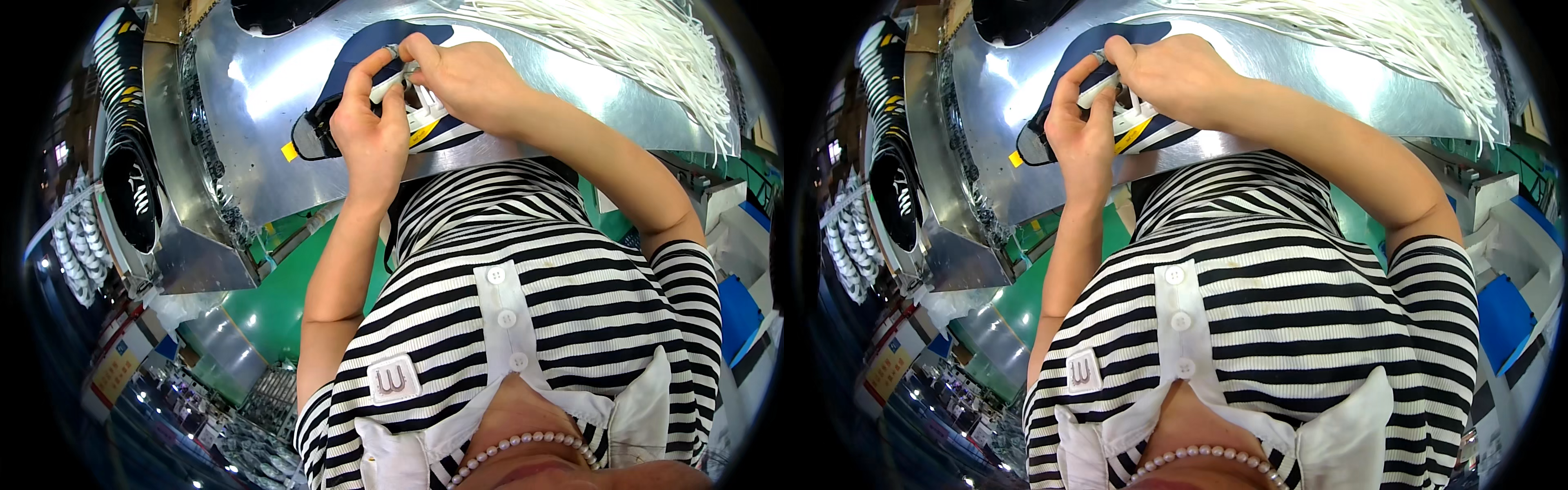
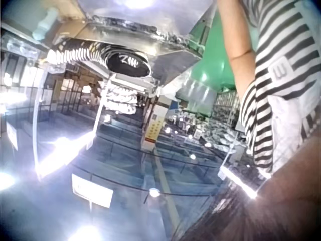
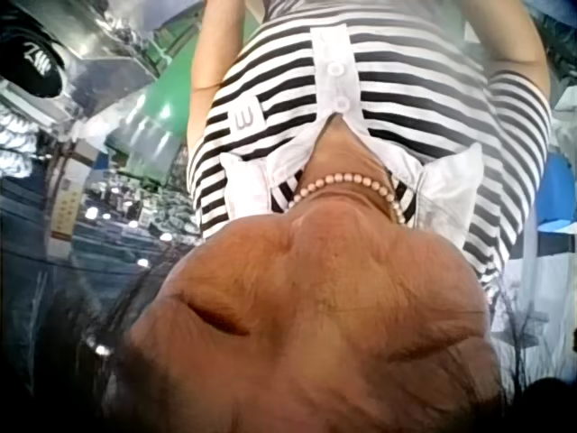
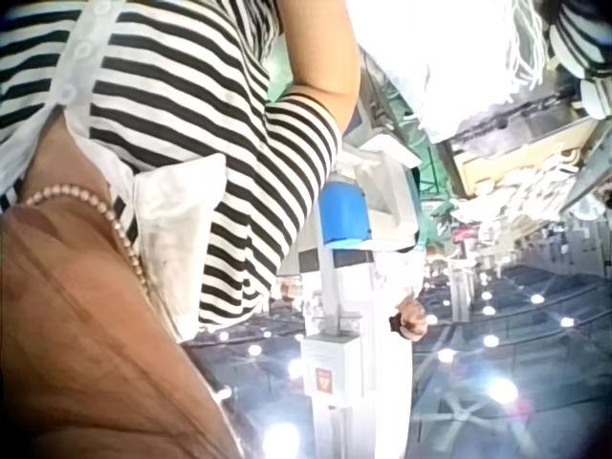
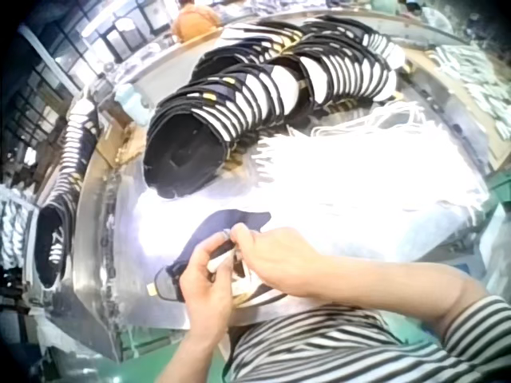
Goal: The person laces several blue and white athletic shoes by hand. The person pulls white laces through the eyelets of each shoe, uses a small tool to push the laces into the shoe, and then stacks the laced shoes together.
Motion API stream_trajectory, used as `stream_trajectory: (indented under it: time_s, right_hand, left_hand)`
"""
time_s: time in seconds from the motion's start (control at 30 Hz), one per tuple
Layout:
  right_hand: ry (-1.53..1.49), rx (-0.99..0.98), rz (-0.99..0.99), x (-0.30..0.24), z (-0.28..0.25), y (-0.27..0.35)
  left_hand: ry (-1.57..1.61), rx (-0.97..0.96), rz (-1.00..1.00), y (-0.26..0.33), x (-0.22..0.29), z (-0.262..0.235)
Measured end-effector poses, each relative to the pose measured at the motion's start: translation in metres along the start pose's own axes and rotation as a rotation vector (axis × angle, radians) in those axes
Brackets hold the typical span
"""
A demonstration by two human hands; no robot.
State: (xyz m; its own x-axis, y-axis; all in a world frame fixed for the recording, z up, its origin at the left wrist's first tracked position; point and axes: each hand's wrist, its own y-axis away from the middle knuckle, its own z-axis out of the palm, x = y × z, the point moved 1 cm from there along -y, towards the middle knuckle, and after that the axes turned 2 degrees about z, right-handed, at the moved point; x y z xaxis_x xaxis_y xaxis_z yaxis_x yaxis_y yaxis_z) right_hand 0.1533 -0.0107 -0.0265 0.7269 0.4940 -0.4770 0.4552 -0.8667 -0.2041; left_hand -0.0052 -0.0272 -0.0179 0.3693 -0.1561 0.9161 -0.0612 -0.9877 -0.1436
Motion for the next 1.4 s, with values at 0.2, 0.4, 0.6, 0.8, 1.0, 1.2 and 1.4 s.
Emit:
stream_trajectory:
  time_s: [0.2,0.4,0.6,0.8,1.0,1.2,1.4]
  right_hand:
    - [0.010,-0.079,0.005,-0.013,-0.014,-0.010]
    - [0.064,-0.067,0.371,0.003,-0.062,0.003]
    - [-0.358,0.386,0.311,0.015,-0.006,0.020]
    - [-0.242,0.488,0.344,0.024,0.008,0.023]
    - [-0.591,0.395,0.233,0.020,-0.014,0.021]
    - [-0.282,0.374,-0.044,0.012,-0.016,0.019]
    - [-0.597,0.305,0.078,-0.005,-0.030,0.023]
  left_hand:
    - [0.188,-0.109,-0.083,-0.003,0.006,0.003]
    - [0.203,-0.121,-0.158,-0.014,-0.001,-0.006]
    - [-0.044,0.005,0.040,-0.018,-0.006,0.013]
    - [0.312,-0.252,-0.240,-0.021,0.016,-0.005]
    - [0.431,-0.297,-0.441,-0.020,0.023,-0.015]
    - [0.340,-0.362,-0.344,-0.022,0.021,-0.010]
    - [0.326,-0.265,-0.375,-0.026,0.017,-0.004]
